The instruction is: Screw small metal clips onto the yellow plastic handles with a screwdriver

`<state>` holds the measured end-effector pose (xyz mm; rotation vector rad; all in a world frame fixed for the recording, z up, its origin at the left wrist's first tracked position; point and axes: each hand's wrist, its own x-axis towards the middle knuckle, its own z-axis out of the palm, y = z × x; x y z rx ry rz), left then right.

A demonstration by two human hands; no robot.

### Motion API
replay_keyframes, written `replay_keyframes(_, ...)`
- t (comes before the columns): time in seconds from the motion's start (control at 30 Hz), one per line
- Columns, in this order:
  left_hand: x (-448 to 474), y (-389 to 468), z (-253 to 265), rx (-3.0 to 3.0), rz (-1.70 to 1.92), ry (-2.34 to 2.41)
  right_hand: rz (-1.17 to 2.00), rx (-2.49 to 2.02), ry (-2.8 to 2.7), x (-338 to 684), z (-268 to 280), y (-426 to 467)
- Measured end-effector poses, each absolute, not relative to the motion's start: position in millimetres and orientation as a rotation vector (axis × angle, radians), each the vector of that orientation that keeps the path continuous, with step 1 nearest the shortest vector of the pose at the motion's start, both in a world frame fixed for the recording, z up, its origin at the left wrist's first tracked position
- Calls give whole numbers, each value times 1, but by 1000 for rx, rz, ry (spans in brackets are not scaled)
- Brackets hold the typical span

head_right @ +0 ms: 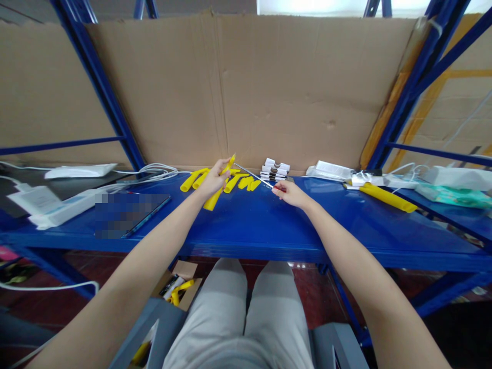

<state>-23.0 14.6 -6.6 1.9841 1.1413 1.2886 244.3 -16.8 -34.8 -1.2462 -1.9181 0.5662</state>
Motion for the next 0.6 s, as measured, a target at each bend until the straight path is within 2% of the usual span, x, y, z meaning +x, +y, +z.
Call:
replay_keyframes(0.4,-22,8,-3,1993,1254,1160,600,-1221,-1924,246,-37,-14)
replay_keyframes(0.6,-22,11,-5,2005,1273,1131,459,-1212,-1946,250,-43,-8)
